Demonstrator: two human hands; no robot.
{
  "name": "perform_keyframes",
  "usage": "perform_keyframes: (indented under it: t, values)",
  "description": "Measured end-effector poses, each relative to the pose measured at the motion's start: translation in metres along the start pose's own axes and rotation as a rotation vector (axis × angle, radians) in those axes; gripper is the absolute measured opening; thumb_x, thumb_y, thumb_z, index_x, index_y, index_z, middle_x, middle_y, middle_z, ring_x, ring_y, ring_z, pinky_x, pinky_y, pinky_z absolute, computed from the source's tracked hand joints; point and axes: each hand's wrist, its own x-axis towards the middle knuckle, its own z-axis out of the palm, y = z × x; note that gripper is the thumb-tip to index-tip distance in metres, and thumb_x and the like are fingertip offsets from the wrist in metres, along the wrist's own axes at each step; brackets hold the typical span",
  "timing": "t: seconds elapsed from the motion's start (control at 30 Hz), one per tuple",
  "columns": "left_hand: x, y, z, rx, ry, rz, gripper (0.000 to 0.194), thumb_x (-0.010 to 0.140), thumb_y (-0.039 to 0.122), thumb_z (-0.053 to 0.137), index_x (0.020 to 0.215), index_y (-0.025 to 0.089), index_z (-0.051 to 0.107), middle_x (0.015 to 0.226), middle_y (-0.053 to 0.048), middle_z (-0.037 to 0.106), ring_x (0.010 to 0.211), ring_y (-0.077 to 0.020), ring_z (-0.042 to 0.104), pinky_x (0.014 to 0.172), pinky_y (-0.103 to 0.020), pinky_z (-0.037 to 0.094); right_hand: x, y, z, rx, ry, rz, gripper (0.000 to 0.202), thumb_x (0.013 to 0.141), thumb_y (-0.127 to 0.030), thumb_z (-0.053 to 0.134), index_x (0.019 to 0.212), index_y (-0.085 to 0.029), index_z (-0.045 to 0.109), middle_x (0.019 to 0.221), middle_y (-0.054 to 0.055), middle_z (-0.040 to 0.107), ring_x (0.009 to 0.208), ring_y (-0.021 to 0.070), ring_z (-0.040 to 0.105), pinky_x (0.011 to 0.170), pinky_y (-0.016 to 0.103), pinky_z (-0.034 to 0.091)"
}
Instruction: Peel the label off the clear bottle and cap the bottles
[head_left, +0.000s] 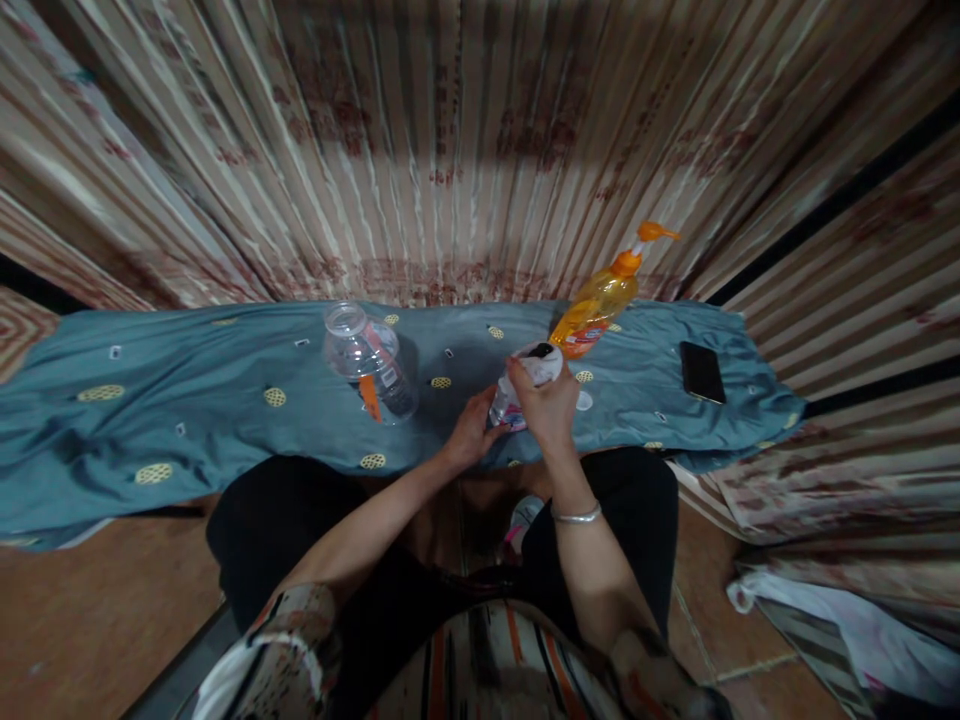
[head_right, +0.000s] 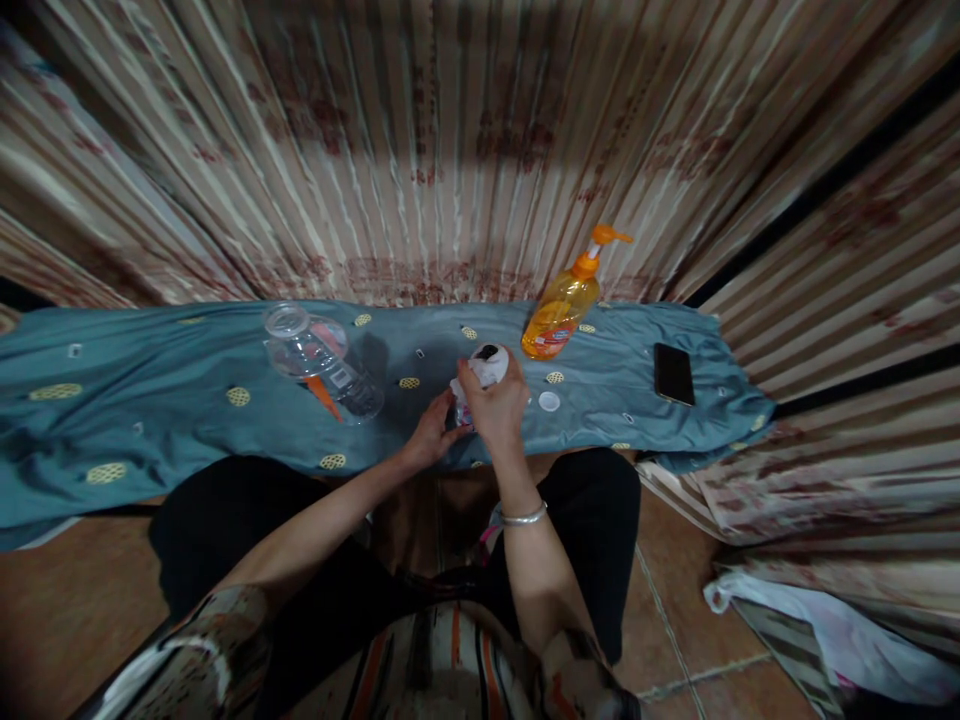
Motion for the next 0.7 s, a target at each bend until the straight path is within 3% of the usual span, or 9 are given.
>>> perform_keyframes:
  t: [0.17,0.3,0.43,0.57,0.7]
  values:
    - [-0.002,-0.004,0.002,0.026,0.029,-0.012,0.045,0.098,0.041,0.067,0.136,0.018,0.061,0.139,-0.013,0.063,0.120,-0.0278,0.066,0.100,-0.052,0.058,-0.017,0.016,0.013,-0.012,0.105,-0.016,0.059,0.075,-0.056,0.078,0.118,-0.019,0.063,0.117,0.014,0.074,0.110,0.0297,0.070,0.101,0.046,0.054]
    - [-0.001,-0.006,0.002,0.034,0.054,-0.010,0.044,0.098,0.040,0.067,0.136,0.018,0.061,0.139,-0.013,0.063,0.120,-0.0275,0.066,0.099,-0.051,0.059,-0.032,0.038,0.021,0.000,0.061,0.033,0.081,0.070,-0.060,0.082,0.133,-0.018,0.053,0.127,0.019,0.071,0.115,0.0308,0.069,0.097,0.045,0.056]
    - [0.000,-0.005,-0.001,0.030,0.052,-0.008,0.044,0.098,0.040,0.067,0.136,0.018,0.061,0.139,-0.013,0.063,0.120,-0.0275,0.066,0.099,-0.051,0.059,-0.048,0.057,0.023,0.071,0.003,0.106,0.087,0.068,-0.065,0.081,0.134,-0.015,0.051,0.123,0.022,0.071,0.111,0.0321,0.071,0.096,0.048,0.057]
    - [0.001,-0.001,-0.003,0.019,0.031,-0.019,0.044,0.098,0.040,0.067,0.136,0.019,0.061,0.139,-0.013,0.063,0.121,-0.0278,0.066,0.100,-0.052,0.058,-0.043,0.048,0.014,0.076,-0.002,0.059,0.083,0.069,-0.066,0.080,0.131,-0.016,0.055,0.128,0.021,0.071,0.118,0.0331,0.068,0.103,0.051,0.054]
    - [0.002,0.002,-0.003,0.004,0.011,-0.024,0.046,0.098,0.041,0.067,0.137,0.019,0.060,0.141,-0.013,0.062,0.123,-0.0287,0.065,0.102,-0.053,0.057,-0.014,0.021,0.002,0.119,-0.005,-0.021,0.070,0.069,-0.060,0.085,0.122,-0.019,0.064,0.121,0.016,0.074,0.116,0.0311,0.068,0.105,0.048,0.055]
